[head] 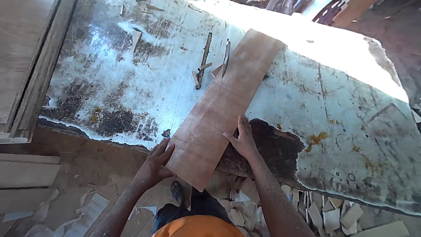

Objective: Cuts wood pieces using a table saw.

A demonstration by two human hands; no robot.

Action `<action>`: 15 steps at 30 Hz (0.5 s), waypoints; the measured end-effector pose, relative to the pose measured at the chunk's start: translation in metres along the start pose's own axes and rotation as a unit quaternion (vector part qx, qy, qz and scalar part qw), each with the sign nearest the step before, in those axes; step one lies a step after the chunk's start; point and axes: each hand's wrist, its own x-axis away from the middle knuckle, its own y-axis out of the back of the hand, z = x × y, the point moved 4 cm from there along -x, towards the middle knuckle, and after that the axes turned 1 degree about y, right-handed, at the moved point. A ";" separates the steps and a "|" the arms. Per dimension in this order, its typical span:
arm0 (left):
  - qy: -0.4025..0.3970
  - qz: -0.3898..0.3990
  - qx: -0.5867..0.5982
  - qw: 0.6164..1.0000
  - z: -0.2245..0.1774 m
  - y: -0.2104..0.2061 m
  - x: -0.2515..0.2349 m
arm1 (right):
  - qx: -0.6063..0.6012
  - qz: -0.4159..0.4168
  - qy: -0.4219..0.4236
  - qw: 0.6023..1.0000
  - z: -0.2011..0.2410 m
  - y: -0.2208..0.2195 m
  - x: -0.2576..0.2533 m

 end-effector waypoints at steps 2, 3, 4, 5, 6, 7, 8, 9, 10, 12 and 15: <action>-0.004 -0.004 0.006 1.000 0.002 0.000 -0.004 | -0.001 0.003 -0.002 1.000 0.000 0.001 -0.004; -0.007 -0.006 0.004 1.000 0.003 0.000 -0.006 | 0.000 0.003 -0.004 1.000 -0.001 0.001 -0.007; -0.008 -0.006 0.001 1.000 0.003 0.001 -0.008 | 0.002 0.003 -0.006 1.000 -0.002 0.001 -0.009; -0.007 -0.005 -0.001 1.000 0.003 0.001 -0.011 | 0.003 0.004 -0.006 1.000 -0.002 0.001 -0.011; -0.004 -0.002 -0.004 1.000 0.003 0.001 -0.013 | 0.004 0.005 -0.007 1.000 -0.003 0.002 -0.014; -0.003 -0.001 -0.005 1.000 0.003 0.002 -0.016 | 0.006 0.006 -0.008 1.000 -0.003 0.002 -0.016; -0.001 0.000 -0.003 1.000 0.003 0.002 -0.018 | 0.006 0.009 -0.009 1.000 -0.003 0.003 -0.019; 0.000 0.000 0.002 1.000 0.003 0.003 -0.020 | 0.006 0.012 -0.011 1.000 -0.003 0.003 -0.021; -0.001 -0.001 0.003 1.000 0.003 0.003 -0.022 | 0.005 0.013 -0.011 1.000 -0.004 0.003 -0.024; -0.005 -0.004 0.004 1.000 0.005 0.003 -0.027 | 0.006 0.013 -0.013 1.000 -0.005 0.004 -0.028; 0.002 -0.002 0.004 1.000 0.003 0.005 -0.034 | 0.002 0.014 -0.013 1.000 -0.007 0.004 -0.036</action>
